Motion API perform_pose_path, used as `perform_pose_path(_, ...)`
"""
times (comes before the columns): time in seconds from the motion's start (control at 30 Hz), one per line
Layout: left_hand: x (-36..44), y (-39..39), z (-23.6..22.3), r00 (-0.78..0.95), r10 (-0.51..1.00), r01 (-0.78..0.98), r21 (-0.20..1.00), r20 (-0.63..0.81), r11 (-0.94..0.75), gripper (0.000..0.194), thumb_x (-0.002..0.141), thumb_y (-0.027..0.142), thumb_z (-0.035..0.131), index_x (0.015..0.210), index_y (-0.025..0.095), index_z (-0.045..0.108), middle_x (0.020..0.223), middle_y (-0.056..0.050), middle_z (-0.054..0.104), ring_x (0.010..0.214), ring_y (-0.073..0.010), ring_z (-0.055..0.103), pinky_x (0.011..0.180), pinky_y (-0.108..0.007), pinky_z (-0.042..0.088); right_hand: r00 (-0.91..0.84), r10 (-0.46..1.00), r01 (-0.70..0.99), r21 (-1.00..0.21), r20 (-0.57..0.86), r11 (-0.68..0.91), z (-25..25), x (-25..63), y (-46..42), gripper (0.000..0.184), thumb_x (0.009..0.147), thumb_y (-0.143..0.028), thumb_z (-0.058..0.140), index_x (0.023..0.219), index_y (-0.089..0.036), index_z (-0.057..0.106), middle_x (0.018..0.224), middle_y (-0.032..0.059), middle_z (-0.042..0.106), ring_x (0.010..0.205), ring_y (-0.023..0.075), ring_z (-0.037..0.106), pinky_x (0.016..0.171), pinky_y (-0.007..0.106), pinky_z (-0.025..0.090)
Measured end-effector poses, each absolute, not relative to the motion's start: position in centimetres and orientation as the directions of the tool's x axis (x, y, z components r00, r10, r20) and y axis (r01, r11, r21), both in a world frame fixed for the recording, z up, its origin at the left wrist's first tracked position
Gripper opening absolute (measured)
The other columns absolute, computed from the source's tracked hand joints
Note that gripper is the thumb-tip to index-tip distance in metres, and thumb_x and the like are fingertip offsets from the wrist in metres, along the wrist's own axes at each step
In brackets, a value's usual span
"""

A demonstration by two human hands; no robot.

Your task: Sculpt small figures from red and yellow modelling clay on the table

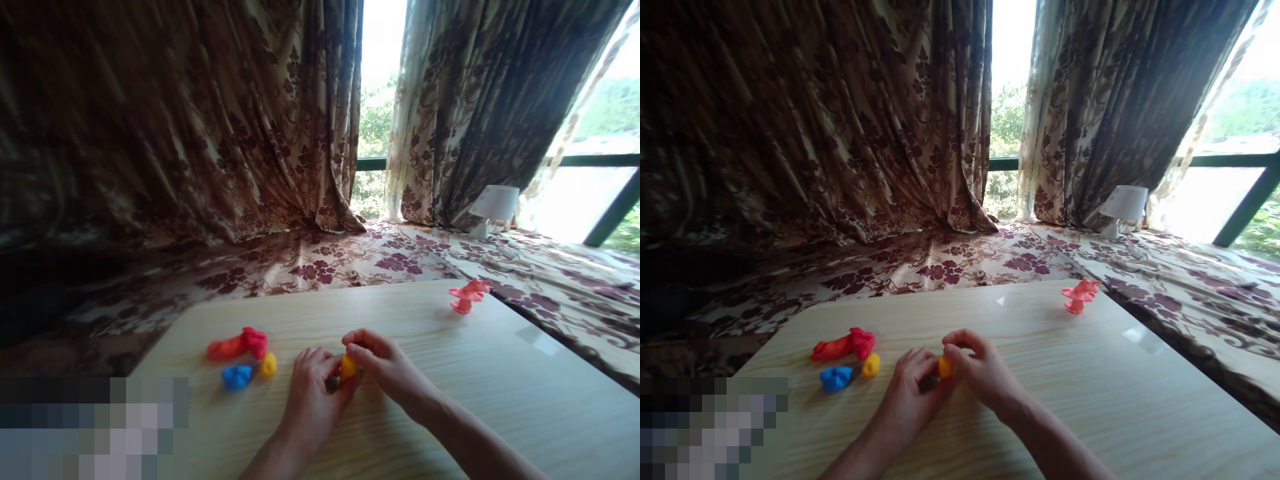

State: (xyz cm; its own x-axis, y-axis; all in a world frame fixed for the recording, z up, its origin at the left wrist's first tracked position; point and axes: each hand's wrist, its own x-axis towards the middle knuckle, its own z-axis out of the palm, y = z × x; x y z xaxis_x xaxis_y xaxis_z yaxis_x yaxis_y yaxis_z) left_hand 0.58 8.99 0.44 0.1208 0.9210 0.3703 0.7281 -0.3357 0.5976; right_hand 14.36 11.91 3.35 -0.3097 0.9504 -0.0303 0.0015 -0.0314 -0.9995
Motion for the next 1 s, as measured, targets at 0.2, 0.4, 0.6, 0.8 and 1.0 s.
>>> perform_pose_path(0.2,0.5,9.0,0.4,0.125,0.924,0.704,0.625,0.361,-0.339,0.012,0.075,0.032,0.059,0.073,0.021,0.063,0.073,-0.001,0.057,0.077,-0.0181,0.05,0.073,-0.031,0.038,-0.336,0.942,0.041,-0.999,-0.027,-0.014,3.4,14.1,11.7,0.028,0.071,-0.039,0.062,0.086,-0.015,0.057,0.079,0.0,0.059,0.063,0.0106,0.053,0.056,0.022,0.04)
perform_pose_path(0.4,0.5,9.0,0.4,0.127,0.925,0.703,0.625,0.358,-0.338,0.011,0.074,0.031,0.059,0.077,0.023,0.067,0.073,-0.001,0.058,0.078,-0.0193,0.051,0.073,-0.033,0.04,-0.319,0.948,0.139,-0.988,0.017,0.065,3.3,14.0,11.6,0.025,0.074,-0.037,0.058,0.089,-0.016,0.059,0.088,0.002,0.059,0.065,0.0111,0.055,0.059,0.024,0.044)
perform_pose_path(0.6,0.3,9.0,0.5,0.158,0.926,0.67,0.652,0.342,-0.355,0.022,0.067,0.02,0.062,0.088,0.024,0.066,0.093,-0.002,0.063,0.092,-0.0218,0.052,0.085,-0.037,0.039,-0.35,0.919,0.235,-0.933,0.182,0.274,4.0,15.0,11.9,0.026,0.082,-0.036,0.049,0.088,-0.016,0.065,0.094,0.0059,0.059,0.084,0.0165,0.057,0.069,0.026,0.046)
perform_pose_path(0.8,-0.2,9.1,0.8,0.144,0.938,0.624,0.706,0.315,-0.333,0.022,0.069,0.014,0.055,0.087,0.021,0.065,0.086,-0.003,0.063,0.09,-0.0208,0.052,0.082,-0.035,0.042,-0.528,0.827,0.287,-0.876,0.192,0.387,5.2,16.2,12.0,0.019,0.081,-0.027,0.054,0.093,-0.018,0.065,0.092,0.0036,0.062,0.079,0.0142,0.058,0.068,0.024,0.045)
perform_pose_path(1.0,-0.1,9.3,0.7,0.112,0.938,0.668,0.674,0.329,-0.316,0.02,0.071,0.024,0.059,0.091,0.022,0.065,0.084,-0.004,0.061,0.088,-0.021,0.052,0.081,-0.036,0.042,-0.523,0.843,0.424,-0.818,0.128,0.387,4.5,18.2,13.1,0.018,0.076,-0.018,0.054,0.093,-0.018,0.063,0.085,0.0027,0.065,0.078,0.0163,0.059,0.074,0.03,0.046)
